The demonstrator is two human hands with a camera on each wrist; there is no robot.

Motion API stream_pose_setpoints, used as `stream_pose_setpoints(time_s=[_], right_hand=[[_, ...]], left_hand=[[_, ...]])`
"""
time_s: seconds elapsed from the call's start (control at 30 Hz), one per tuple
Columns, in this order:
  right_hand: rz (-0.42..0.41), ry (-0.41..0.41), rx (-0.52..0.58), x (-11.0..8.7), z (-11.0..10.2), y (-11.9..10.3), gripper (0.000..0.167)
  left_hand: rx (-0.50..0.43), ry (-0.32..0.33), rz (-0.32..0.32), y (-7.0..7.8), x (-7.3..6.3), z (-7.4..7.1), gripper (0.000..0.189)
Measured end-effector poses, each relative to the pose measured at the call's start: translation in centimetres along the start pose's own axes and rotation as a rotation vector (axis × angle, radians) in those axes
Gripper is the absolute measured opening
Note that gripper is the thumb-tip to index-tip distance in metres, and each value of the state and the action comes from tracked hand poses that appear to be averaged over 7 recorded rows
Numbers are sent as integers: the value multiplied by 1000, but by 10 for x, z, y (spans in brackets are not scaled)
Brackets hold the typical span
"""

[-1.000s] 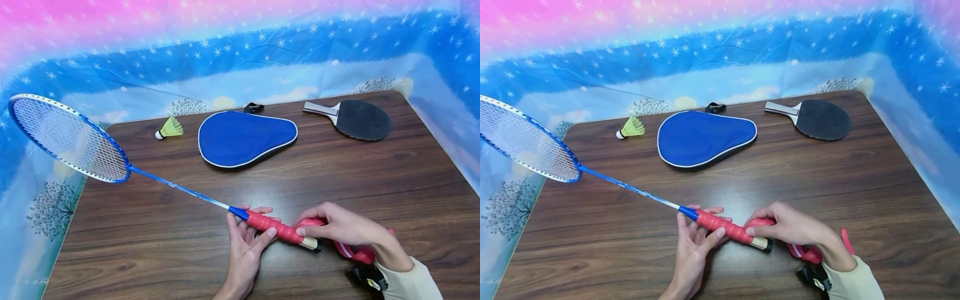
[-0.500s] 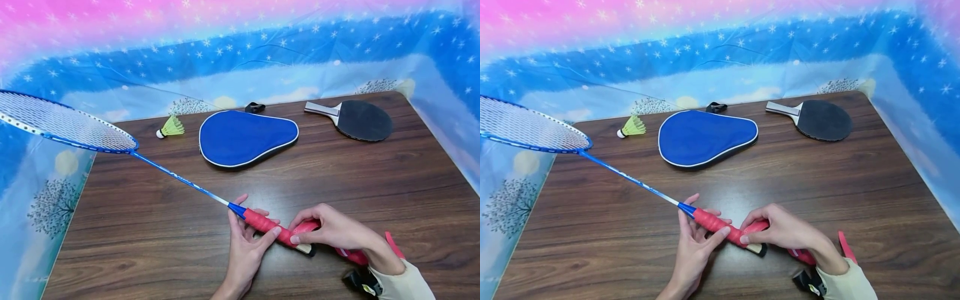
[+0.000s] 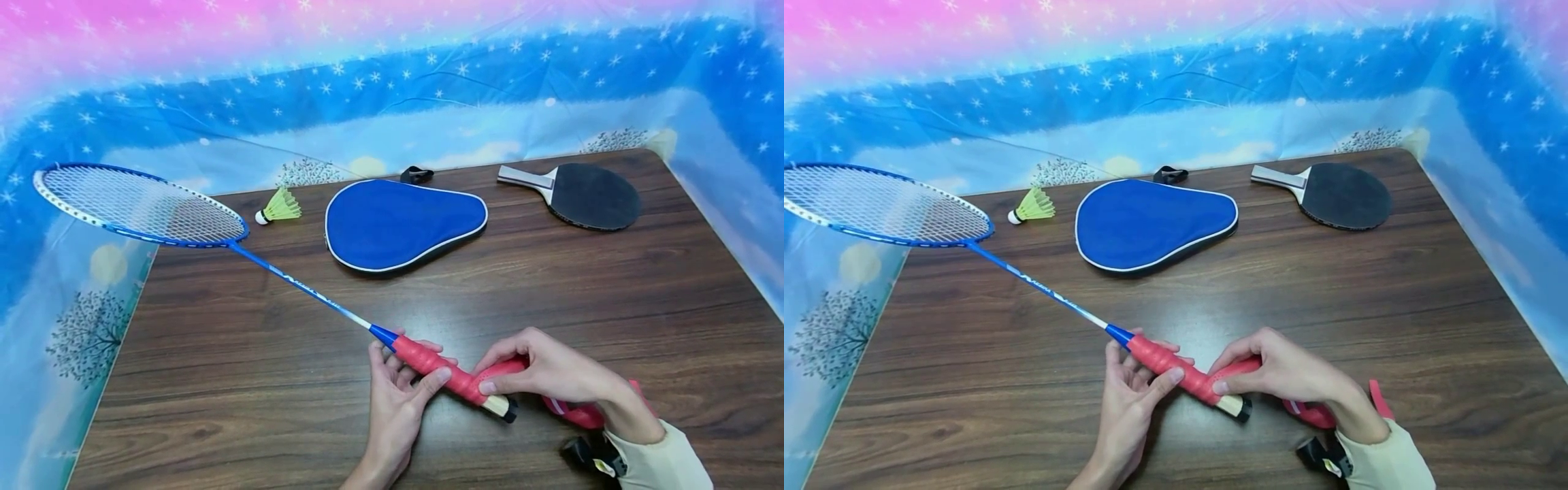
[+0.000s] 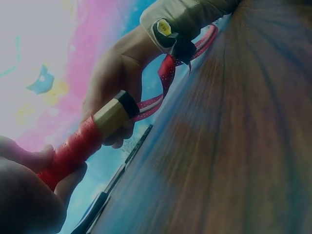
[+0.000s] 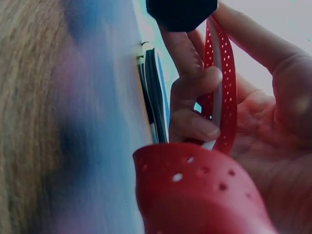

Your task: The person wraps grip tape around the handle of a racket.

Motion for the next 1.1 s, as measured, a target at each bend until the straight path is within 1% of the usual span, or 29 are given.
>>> stream_pose_setpoints(time_s=[0.1, 0.17, 0.23, 0.33, 0.4, 0.47, 0.57, 0.6, 0.7, 0.77, 0.87, 0.97, 1.1], right_hand=[[16, 30, -11, 1, -2, 1, 15], [31, 50, -18, 2, -3, 2, 14], [50, 75, -27, 3, -4, 4, 13], [72, 112, -24, 3, -7, 5, 13], [86, 138, -24, 3, -9, 6, 14], [99, 160, -17, 3, -10, 6, 15], [122, 183, -13, 2, -11, 6, 15], [128, 193, -16, 1, -12, 6, 16], [153, 226, -43, 0, -14, 5, 19], [168, 246, -62, 0, -15, 4, 23], [187, 256, -65, 0, -16, 5, 26], [194, 246, -46, 0, -14, 5, 27], [161, 220, -32, 1, -13, 4, 25]], left_hand=[[-12, -23, 32, 3, 0, 5, 65], [-16, -47, 50, 6, -1, 8, 64], [-13, -64, 48, 6, -2, 10, 65], [1, -63, 7, 3, -2, 11, 72], [3, -41, -44, -2, -3, 10, 79], [-8, -15, -83, -6, -4, 8, 86], [0, 11, -123, -9, -4, 6, 92], [15, 12, -124, -8, -4, 6, 93], [68, -16, -115, -6, -2, 7, 95], [87, -40, -99, -4, -2, 9, 95], [57, -81, -61, -2, -4, 15, 85], [23, -99, -17, 0, -5, 19, 73], [7, -95, 20, 3, -5, 20, 67]])
Point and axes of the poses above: each hand's wrist, its own x-axis towards the middle knuckle, its own z-axis out of the palm, y = z × x, the point moved 10 cm from there along x, towards the middle knuckle, and after that the axes turned 3 degrees about y, right-handed, at the moved point
